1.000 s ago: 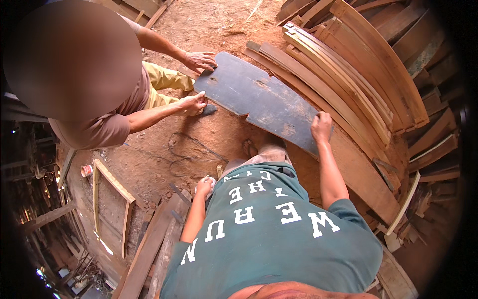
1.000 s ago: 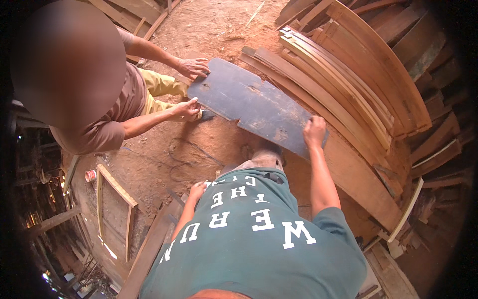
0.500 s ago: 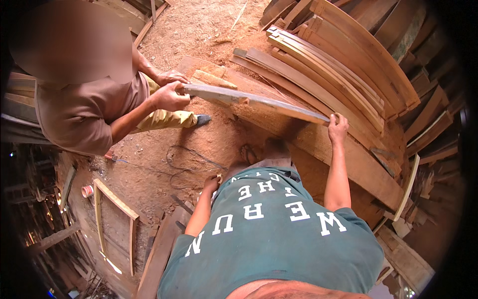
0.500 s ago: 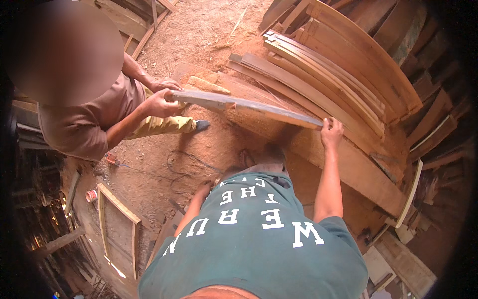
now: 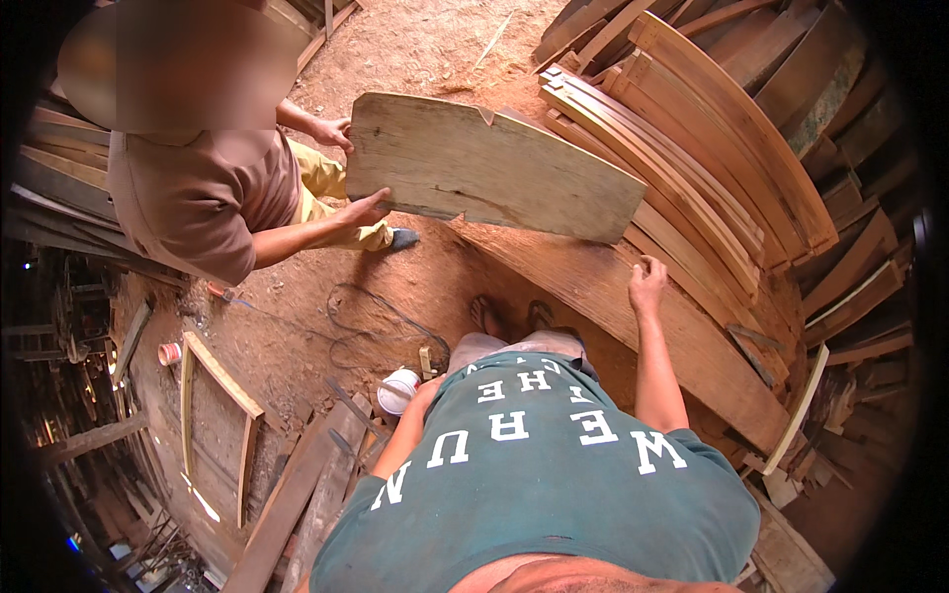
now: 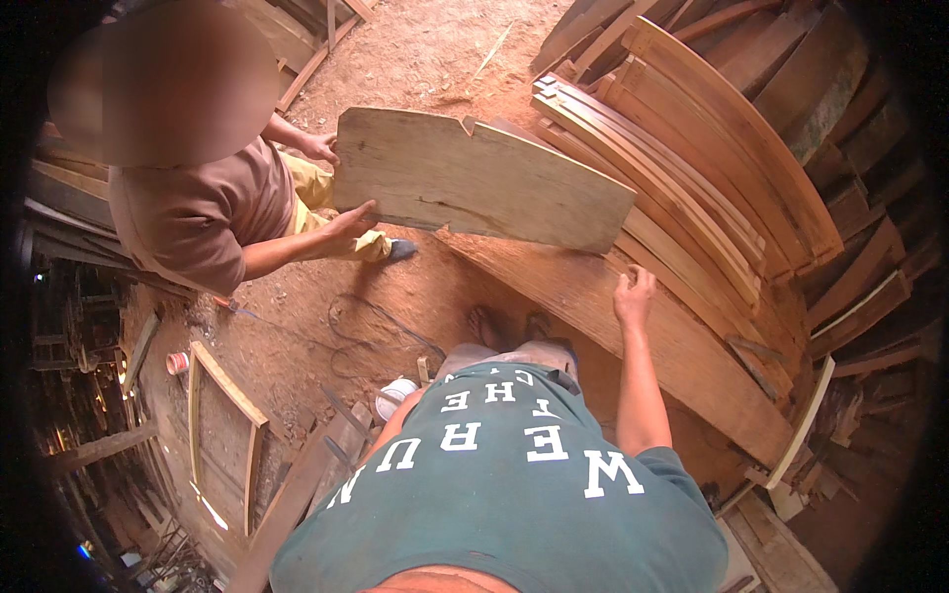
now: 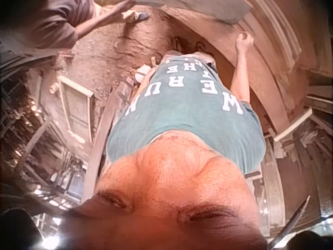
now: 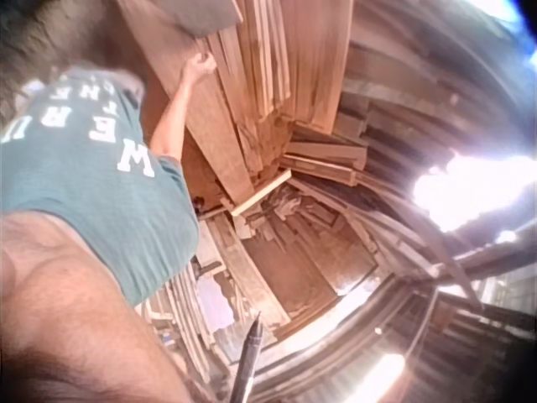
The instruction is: The person uses a circular saw to cut a long wooden plank into smaller pieces on a workbench. They then use a hand plane to smooth the surface of a dark board. Another person is present in the background, occasionally interacting with the wood.
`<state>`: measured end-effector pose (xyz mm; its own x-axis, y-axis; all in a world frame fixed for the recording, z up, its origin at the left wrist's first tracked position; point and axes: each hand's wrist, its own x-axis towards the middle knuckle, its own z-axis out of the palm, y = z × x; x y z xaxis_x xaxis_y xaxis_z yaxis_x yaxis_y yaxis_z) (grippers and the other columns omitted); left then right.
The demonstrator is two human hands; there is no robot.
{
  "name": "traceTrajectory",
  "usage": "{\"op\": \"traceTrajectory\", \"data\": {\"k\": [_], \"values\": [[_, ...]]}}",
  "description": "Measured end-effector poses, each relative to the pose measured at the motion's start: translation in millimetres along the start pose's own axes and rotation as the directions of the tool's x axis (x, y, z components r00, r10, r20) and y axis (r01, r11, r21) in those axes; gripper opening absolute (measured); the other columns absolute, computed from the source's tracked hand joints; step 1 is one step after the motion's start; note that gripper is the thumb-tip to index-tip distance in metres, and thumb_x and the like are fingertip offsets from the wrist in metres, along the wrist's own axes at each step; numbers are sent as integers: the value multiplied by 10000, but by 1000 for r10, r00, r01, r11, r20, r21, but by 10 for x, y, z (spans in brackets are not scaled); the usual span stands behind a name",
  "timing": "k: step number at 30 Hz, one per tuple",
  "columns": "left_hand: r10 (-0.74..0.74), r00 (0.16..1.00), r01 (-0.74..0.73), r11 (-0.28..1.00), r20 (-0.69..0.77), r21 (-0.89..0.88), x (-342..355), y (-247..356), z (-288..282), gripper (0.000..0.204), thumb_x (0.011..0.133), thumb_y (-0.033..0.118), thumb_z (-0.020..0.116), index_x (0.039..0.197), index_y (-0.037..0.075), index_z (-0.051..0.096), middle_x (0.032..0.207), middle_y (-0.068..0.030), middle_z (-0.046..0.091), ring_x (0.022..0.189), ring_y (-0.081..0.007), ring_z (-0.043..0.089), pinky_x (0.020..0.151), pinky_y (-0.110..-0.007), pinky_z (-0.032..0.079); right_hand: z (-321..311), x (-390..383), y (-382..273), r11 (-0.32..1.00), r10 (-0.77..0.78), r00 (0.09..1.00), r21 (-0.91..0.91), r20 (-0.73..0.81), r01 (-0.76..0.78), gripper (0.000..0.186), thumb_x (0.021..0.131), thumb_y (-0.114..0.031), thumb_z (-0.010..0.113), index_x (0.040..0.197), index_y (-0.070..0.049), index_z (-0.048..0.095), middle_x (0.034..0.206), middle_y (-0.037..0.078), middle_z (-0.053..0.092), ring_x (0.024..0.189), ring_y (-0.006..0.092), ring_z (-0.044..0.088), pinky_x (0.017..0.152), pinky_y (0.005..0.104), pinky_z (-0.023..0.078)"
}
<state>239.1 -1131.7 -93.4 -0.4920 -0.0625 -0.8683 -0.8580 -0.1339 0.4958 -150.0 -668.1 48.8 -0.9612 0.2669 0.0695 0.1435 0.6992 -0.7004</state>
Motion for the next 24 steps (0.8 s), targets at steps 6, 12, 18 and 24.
{"op": "traceTrajectory", "data": {"k": [6, 12, 18, 24], "values": [[-86, 992, 81, 995, -91, -60, -178, 316, 394, 445, 1031, 347, 625, 1291, -1, 720, 1265, -113, 739, 1133, -194, 673, 998, -348, 511, 70, -158, 172, 980, -175, 968, -59, 181, 188, 254, 877, -76, 682, 1127, -30, 686, 1174, 199, 636, 1150, 384, 592, 1021, 479, 467], [-151, 974, 139, 987, -167, -81, -382, 535, 692, 428, 1038, 353, 615, 1265, 11, 737, 1215, -106, 754, 1072, -204, 688, 970, -354, 523, 37, -187, 152, 948, -292, 917, -41, 273, 315, 229, 861, -65, 687, 1087, -27, 684, 1156, 217, 639, 1129, 412, 591, 1004, 494, 471], [-152, 969, 130, 984, -196, -118, -378, 392, 839, 486, 1046, 404, 603, 1287, -1, 724, 1237, -122, 745, 1086, -212, 689, 976, -358, 521, 0, -225, 130, 928, -334, 856, -20, 394, 371, 229, 860, -49, 684, 1089, -36, 671, 1154, 208, 632, 1135, 410, 589, 993, 491, 481], [-188, 950, 154, 976, -249, -152, -637, 442, 1108, 518, 1044, 427, 603, 1301, -9, 714, 1257, -131, 738, 1106, -214, 687, 987, -357, 517, -122, -371, 66, 913, -361, 799, 8, 480, 408, 250, 851, -26, 683, 1100, -46, 673, 1158, 201, 630, 1125, 415, 588, 973, 488, 500]]}}
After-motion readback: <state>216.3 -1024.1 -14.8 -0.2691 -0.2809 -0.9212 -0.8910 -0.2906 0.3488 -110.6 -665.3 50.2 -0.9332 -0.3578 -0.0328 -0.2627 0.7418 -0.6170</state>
